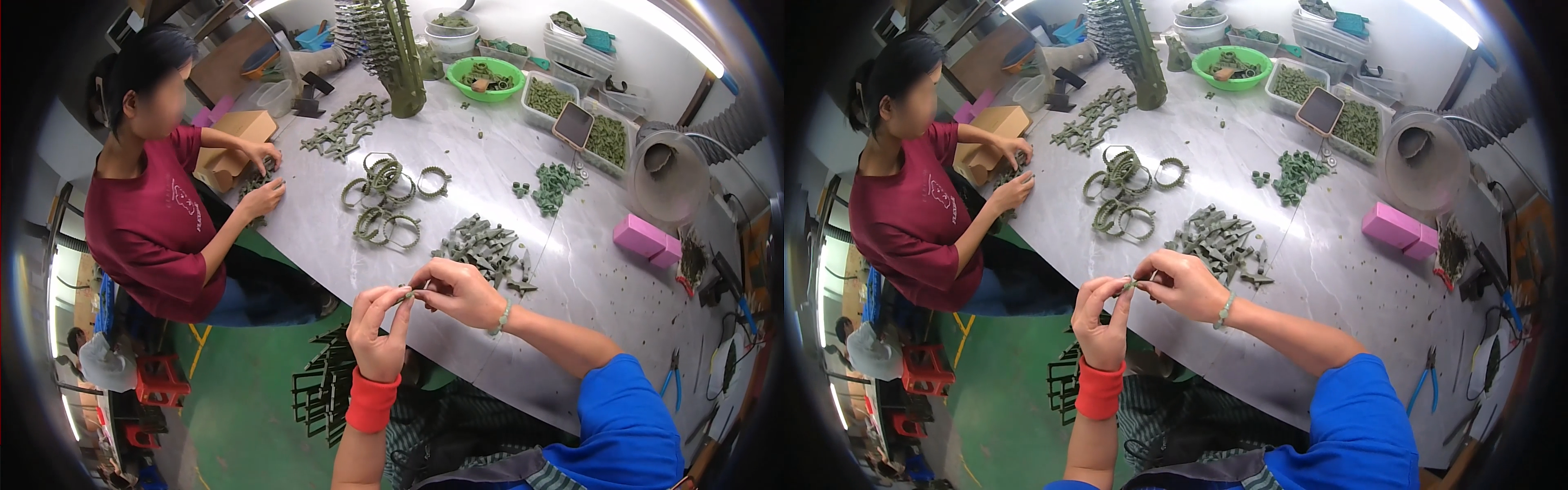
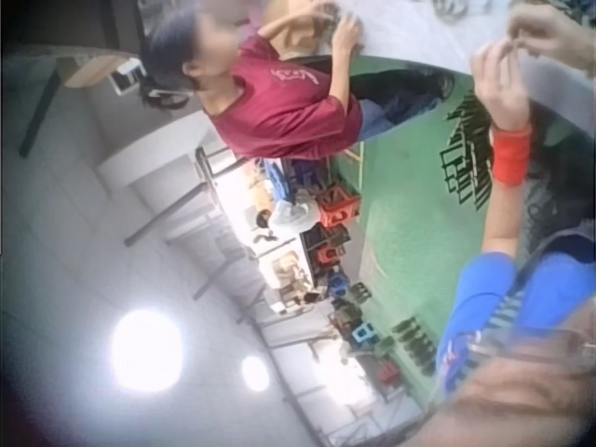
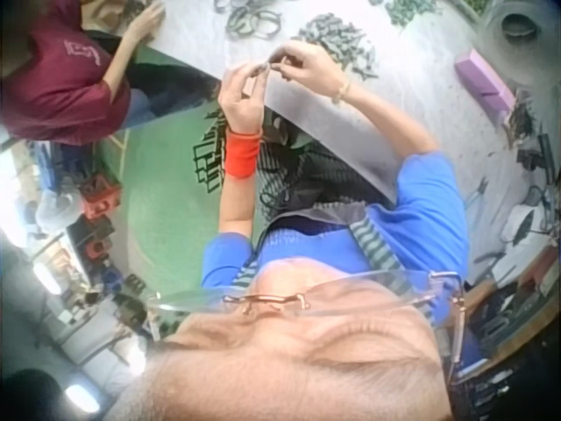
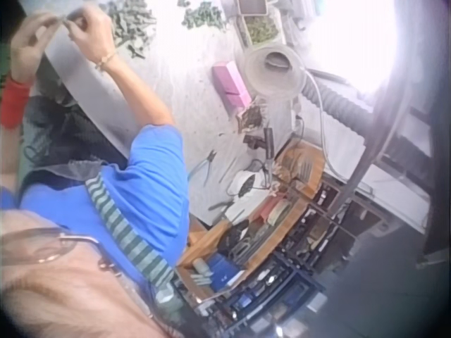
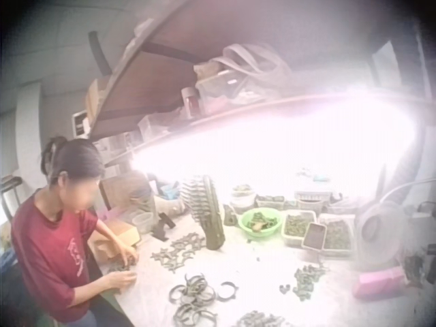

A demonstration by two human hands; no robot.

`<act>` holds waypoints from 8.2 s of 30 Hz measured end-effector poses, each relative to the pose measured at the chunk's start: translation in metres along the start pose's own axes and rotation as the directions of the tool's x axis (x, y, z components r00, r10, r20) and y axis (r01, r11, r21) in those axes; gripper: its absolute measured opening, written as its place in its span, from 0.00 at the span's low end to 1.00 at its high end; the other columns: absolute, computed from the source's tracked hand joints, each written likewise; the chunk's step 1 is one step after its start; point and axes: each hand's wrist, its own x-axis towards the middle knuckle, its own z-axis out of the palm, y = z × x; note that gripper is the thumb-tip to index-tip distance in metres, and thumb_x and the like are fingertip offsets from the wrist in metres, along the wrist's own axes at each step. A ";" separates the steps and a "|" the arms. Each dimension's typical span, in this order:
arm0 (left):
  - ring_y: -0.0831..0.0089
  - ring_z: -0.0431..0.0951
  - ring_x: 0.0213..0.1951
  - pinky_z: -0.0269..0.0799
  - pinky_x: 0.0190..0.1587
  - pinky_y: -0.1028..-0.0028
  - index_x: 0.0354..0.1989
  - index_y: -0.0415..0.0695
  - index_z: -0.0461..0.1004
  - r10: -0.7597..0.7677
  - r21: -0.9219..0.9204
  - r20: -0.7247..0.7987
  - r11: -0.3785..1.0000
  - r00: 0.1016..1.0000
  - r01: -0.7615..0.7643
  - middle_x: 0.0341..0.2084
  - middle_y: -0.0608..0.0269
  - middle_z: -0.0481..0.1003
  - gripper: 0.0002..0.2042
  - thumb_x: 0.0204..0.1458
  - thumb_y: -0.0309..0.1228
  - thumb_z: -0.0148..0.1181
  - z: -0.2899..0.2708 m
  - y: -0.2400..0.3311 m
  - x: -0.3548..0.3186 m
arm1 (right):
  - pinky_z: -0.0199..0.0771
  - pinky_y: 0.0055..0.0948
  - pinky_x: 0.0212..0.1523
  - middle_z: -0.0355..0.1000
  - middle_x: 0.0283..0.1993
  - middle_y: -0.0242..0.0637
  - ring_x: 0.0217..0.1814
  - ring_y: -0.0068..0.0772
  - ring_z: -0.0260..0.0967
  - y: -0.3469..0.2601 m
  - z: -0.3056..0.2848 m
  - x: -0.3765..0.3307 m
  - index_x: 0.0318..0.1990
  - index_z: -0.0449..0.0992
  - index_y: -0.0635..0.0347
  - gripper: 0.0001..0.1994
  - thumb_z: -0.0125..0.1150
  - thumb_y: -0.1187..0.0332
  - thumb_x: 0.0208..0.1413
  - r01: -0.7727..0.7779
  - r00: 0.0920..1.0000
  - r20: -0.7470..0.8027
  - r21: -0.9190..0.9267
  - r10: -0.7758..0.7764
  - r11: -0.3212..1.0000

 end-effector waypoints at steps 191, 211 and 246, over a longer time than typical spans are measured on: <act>0.69 0.70 0.22 0.67 0.25 0.71 0.35 0.44 0.77 -0.095 0.275 -0.221 0.949 0.971 0.156 0.24 0.64 0.70 0.04 0.51 0.24 0.59 0.008 -0.129 0.011 | 0.79 0.24 0.45 0.77 0.40 0.39 0.44 0.25 0.76 -0.015 0.038 0.024 0.45 0.68 0.69 0.07 0.56 0.80 0.60 -0.076 0.977 0.212 0.338 0.003 0.938; 0.56 0.75 0.30 0.72 0.33 0.63 0.32 0.42 0.75 -0.139 0.061 -0.230 0.986 0.963 0.157 0.28 0.55 0.73 0.03 0.49 0.23 0.59 -0.014 -0.129 0.003 | 0.76 0.25 0.34 0.72 0.38 0.40 0.33 0.28 0.74 0.001 0.080 0.136 0.50 0.66 0.69 0.15 0.59 0.69 0.60 -0.270 0.959 0.142 0.185 0.246 0.945; 0.62 0.82 0.41 0.76 0.48 0.65 0.47 0.48 0.80 -0.849 -0.240 -0.178 -0.453 -0.497 0.859 0.40 0.55 0.81 0.19 0.50 0.43 0.55 0.011 0.182 -0.789 | 0.81 0.42 0.28 0.79 0.34 0.51 0.30 0.44 0.79 0.022 0.163 0.120 0.33 0.79 0.71 0.10 0.51 0.77 0.52 0.598 0.577 0.431 -0.801 0.694 0.001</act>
